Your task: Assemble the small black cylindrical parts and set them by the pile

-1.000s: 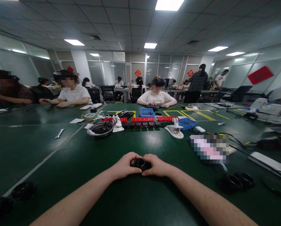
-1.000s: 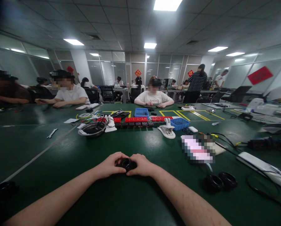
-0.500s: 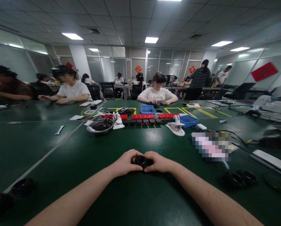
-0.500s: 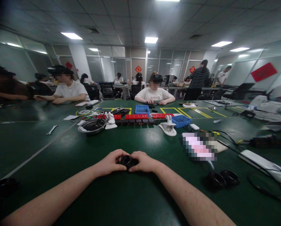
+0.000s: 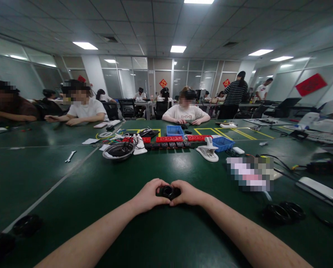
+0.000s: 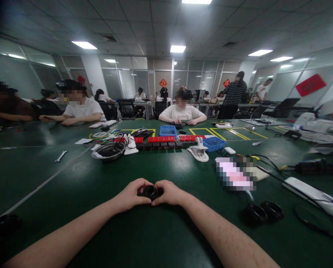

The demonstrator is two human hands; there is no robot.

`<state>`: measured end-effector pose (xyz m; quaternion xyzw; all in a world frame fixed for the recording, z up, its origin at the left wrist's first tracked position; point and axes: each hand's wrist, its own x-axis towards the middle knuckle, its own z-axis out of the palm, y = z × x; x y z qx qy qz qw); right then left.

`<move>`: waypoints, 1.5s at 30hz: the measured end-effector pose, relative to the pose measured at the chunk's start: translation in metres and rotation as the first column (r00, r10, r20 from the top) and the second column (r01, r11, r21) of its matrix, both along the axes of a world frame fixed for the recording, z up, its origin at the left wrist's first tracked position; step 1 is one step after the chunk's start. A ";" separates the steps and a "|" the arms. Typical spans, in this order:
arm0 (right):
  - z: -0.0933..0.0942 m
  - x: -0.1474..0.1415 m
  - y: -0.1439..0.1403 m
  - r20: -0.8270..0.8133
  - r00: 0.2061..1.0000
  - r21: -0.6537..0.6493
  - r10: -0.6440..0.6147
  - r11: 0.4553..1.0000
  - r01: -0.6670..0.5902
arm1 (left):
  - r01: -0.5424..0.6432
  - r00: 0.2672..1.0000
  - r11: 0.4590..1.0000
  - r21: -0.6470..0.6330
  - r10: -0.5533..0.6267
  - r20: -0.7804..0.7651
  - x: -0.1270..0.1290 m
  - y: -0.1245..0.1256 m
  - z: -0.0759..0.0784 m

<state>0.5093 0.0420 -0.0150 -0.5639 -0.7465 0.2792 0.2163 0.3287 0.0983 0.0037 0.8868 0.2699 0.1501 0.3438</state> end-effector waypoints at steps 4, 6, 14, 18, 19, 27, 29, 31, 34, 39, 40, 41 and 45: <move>-0.004 -0.010 -0.001 0.155 0.978 0.099 -0.143 0.987 0.129 | -0.120 0.993 0.992 0.028 0.120 0.017 0.005 -0.004 -0.005; -0.006 -0.019 -0.001 0.259 0.927 0.195 -0.272 0.954 0.226 | -0.226 0.974 0.973 0.051 0.225 0.026 0.008 -0.005 -0.008; -0.006 -0.034 -0.004 0.390 0.804 0.330 -0.448 0.884 0.333 | -0.348 0.936 0.930 0.116 0.338 0.097 0.016 -0.007 -0.015; -0.002 -0.021 -0.006 0.236 0.945 0.282 -0.228 0.946 0.158 | -0.162 0.985 0.984 0.074 0.157 0.067 0.008 -0.002 -0.010; 0.000 -0.017 -0.006 0.204 0.969 0.243 -0.142 0.966 0.091 | -0.103 0.993 0.994 0.042 0.101 0.056 0.006 0.000 -0.009; 0.003 0.002 0.000 0.095 0.989 0.107 0.115 0.986 -0.125 | 0.065 0.997 0.993 -0.103 -0.061 0.044 -0.001 0.007 -0.006; 0.003 0.002 0.001 0.090 0.987 0.098 0.136 0.985 -0.144 | 0.067 0.997 0.992 -0.107 -0.063 0.042 -0.001 0.008 -0.008; 0.003 0.003 0.002 0.086 0.985 0.089 0.151 0.983 -0.158 | 0.066 0.997 0.991 -0.112 -0.062 0.042 -0.001 0.009 -0.009; 0.005 0.003 0.002 0.078 0.984 0.082 0.162 0.982 -0.168 | 0.068 0.997 0.991 -0.118 -0.062 0.048 -0.002 0.009 -0.009; 0.005 0.004 0.002 0.070 0.982 0.079 0.173 0.981 -0.178 | 0.069 0.997 0.992 -0.102 -0.064 0.049 -0.002 0.009 -0.010; 0.005 0.004 0.002 0.070 0.983 0.077 0.171 0.981 -0.176 | 0.068 0.997 0.993 -0.097 -0.063 0.049 -0.002 0.009 -0.010; 0.004 0.003 0.002 0.070 0.983 0.076 0.169 0.982 -0.174 | 0.068 0.997 0.993 -0.093 -0.064 0.049 -0.002 0.009 -0.011; 0.004 0.003 0.002 0.072 0.984 0.086 0.163 0.982 -0.169 | 0.065 0.997 0.995 -0.073 -0.062 0.052 -0.002 0.009 -0.012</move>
